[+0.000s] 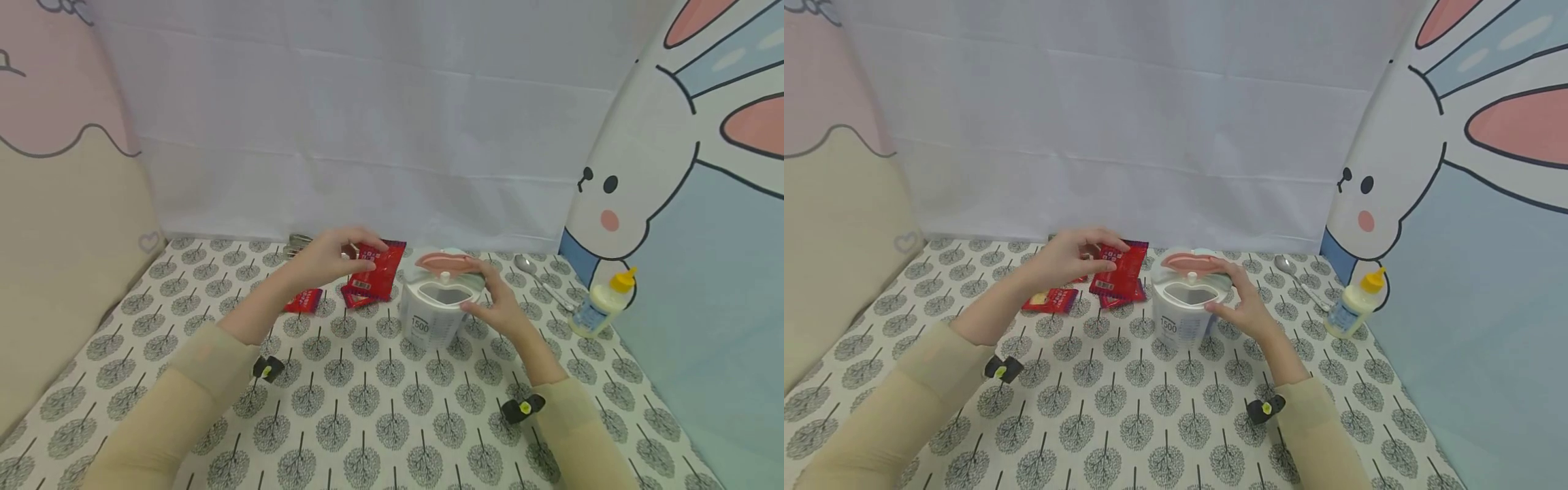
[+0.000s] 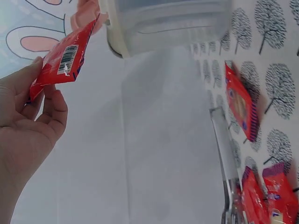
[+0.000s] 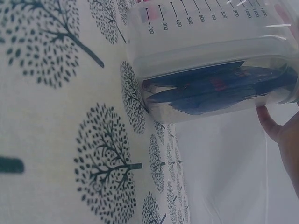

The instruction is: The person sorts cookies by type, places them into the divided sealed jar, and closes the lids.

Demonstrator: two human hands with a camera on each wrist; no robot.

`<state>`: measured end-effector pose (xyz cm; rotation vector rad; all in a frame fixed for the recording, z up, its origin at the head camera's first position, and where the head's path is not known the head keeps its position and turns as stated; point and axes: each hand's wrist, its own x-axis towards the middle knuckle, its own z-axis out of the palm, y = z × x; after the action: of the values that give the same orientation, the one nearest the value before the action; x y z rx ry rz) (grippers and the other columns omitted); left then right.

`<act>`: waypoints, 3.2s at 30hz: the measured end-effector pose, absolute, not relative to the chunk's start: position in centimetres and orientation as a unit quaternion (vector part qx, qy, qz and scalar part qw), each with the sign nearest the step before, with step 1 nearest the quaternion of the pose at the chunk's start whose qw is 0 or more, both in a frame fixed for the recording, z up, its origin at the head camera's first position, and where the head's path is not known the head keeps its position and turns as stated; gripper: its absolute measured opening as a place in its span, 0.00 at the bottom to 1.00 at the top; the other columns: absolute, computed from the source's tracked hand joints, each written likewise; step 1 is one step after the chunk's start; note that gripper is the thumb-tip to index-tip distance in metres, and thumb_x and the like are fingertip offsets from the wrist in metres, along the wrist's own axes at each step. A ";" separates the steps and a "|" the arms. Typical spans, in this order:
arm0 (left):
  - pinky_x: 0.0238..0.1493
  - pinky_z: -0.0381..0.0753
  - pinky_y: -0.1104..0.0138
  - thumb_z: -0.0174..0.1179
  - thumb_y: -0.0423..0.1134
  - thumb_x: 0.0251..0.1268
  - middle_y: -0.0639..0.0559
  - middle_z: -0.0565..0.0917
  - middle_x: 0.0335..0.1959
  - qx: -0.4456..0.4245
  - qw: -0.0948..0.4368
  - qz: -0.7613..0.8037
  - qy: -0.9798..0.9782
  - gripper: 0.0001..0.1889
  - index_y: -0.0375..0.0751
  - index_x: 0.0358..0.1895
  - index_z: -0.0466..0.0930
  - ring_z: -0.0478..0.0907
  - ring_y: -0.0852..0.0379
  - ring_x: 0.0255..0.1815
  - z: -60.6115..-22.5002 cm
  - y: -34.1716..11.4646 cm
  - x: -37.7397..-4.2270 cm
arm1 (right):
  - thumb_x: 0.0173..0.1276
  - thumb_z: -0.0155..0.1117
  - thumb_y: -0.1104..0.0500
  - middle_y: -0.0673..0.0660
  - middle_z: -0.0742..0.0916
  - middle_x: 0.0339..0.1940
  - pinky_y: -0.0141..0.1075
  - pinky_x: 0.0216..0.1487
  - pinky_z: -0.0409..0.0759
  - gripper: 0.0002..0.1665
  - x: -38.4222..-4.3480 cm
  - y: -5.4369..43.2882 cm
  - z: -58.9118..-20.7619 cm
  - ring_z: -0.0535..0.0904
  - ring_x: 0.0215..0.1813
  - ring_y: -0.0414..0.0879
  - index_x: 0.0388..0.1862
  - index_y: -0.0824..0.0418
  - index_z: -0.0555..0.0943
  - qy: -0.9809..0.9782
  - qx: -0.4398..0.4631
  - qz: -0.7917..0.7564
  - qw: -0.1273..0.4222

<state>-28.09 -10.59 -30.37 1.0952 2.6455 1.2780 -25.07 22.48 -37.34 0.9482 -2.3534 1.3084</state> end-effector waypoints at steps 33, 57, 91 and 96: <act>0.54 0.77 0.70 0.71 0.35 0.51 0.54 0.72 0.63 0.454 0.031 0.382 0.804 0.29 0.46 0.60 0.75 0.72 0.57 0.60 -34.0 -1.5 -27.1 | 0.47 0.72 0.69 0.66 0.69 0.66 0.65 0.64 0.60 0.52 -25.0 22.7 -37.3 0.63 0.68 0.51 0.68 0.69 0.55 -0.819 0.333 0.449 0.132; 0.66 0.66 0.52 0.69 0.41 0.54 0.58 0.64 0.70 0.437 -0.013 0.308 0.845 0.36 0.56 0.68 0.64 0.54 0.54 0.73 -33.0 -8.5 -26.1 | 0.43 0.72 0.69 0.70 0.70 0.64 0.63 0.65 0.61 0.52 -25.3 22.7 -37.7 0.65 0.67 0.43 0.68 0.68 0.57 -0.811 0.334 0.458 0.145; 0.61 0.71 0.47 0.67 0.30 0.52 0.38 0.76 0.59 0.246 0.111 0.239 0.933 0.31 0.37 0.62 0.69 0.71 0.39 0.60 -44.0 -21.1 -32.3 | 0.43 0.72 0.67 0.72 0.71 0.63 0.64 0.64 0.61 0.53 -25.1 22.7 -37.7 0.67 0.62 0.67 0.68 0.69 0.56 -0.810 0.330 0.466 0.135; 0.59 0.72 0.46 0.69 0.32 0.50 0.40 0.78 0.56 0.223 0.131 0.228 0.939 0.29 0.43 0.59 0.72 0.72 0.40 0.60 -43.5 -20.5 -32.3 | 0.43 0.72 0.68 0.71 0.69 0.65 0.64 0.66 0.58 0.53 -25.1 22.7 -37.7 0.64 0.66 0.69 0.69 0.67 0.56 -0.815 0.321 0.466 0.128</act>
<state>-32.29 -20.49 -43.49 0.6468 2.7258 0.6631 -25.11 22.74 -37.67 0.9331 -2.3704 1.3548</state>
